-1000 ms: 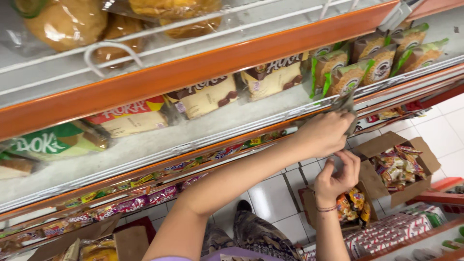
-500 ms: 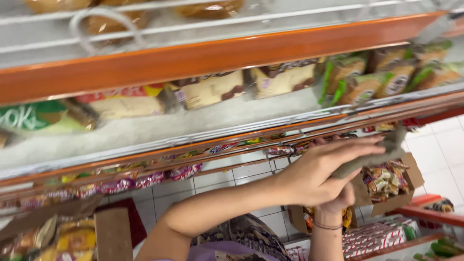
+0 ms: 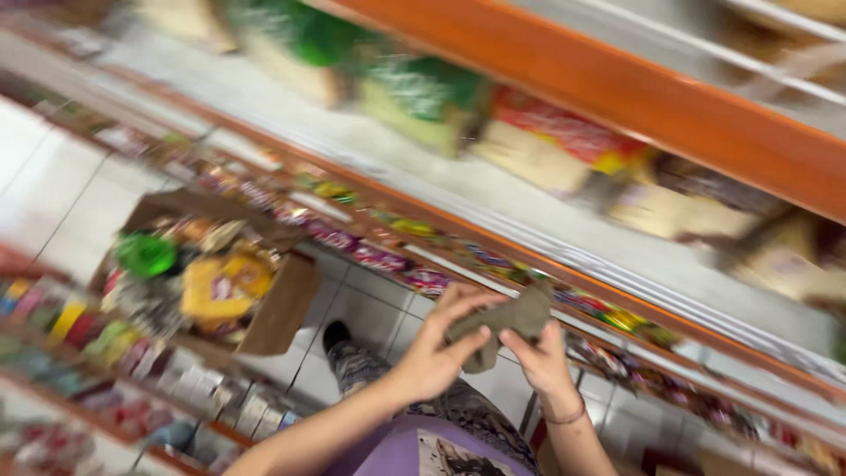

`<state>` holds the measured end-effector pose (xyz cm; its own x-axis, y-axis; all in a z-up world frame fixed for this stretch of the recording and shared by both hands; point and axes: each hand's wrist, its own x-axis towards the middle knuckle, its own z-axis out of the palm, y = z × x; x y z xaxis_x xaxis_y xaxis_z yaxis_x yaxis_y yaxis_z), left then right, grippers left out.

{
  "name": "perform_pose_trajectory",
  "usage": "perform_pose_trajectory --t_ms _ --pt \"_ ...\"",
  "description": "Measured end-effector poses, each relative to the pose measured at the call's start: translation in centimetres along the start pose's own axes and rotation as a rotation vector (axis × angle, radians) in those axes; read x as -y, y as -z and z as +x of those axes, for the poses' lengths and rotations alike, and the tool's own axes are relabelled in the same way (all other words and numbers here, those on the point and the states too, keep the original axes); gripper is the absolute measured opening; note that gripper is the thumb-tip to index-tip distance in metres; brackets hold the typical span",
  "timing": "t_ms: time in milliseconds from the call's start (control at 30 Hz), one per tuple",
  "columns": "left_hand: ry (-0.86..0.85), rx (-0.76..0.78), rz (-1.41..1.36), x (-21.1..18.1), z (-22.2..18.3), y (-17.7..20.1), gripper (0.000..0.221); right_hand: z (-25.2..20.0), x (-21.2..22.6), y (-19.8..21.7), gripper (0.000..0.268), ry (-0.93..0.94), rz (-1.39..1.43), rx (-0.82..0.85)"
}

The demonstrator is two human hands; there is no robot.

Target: The person wipes the front edge of a refrigerated display shelf with a checkered cloth. They then pick up a green spray bottle and a package of croissants from a cardboard box on the floor, wipe the package, and place it on the shelf.

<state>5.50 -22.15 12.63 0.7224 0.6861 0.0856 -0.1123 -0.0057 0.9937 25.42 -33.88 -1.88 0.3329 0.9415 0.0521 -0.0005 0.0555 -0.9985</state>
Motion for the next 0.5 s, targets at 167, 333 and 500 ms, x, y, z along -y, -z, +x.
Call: perform_pose_trajectory --t_ms 167,333,500 --pt "0.095 -0.527 -0.174 4.3 -3.7 11.0 0.035 8.5 2.0 -13.1 0.02 -0.164 0.089 0.295" --pt "0.115 -0.819 -0.088 9.8 -9.5 22.9 0.038 13.9 0.9 -27.2 0.021 -0.224 -0.037 0.458" --pt "0.238 -1.185 0.198 15.5 -15.8 35.1 0.04 18.1 -3.4 -40.4 0.023 -0.234 -0.088 0.591"
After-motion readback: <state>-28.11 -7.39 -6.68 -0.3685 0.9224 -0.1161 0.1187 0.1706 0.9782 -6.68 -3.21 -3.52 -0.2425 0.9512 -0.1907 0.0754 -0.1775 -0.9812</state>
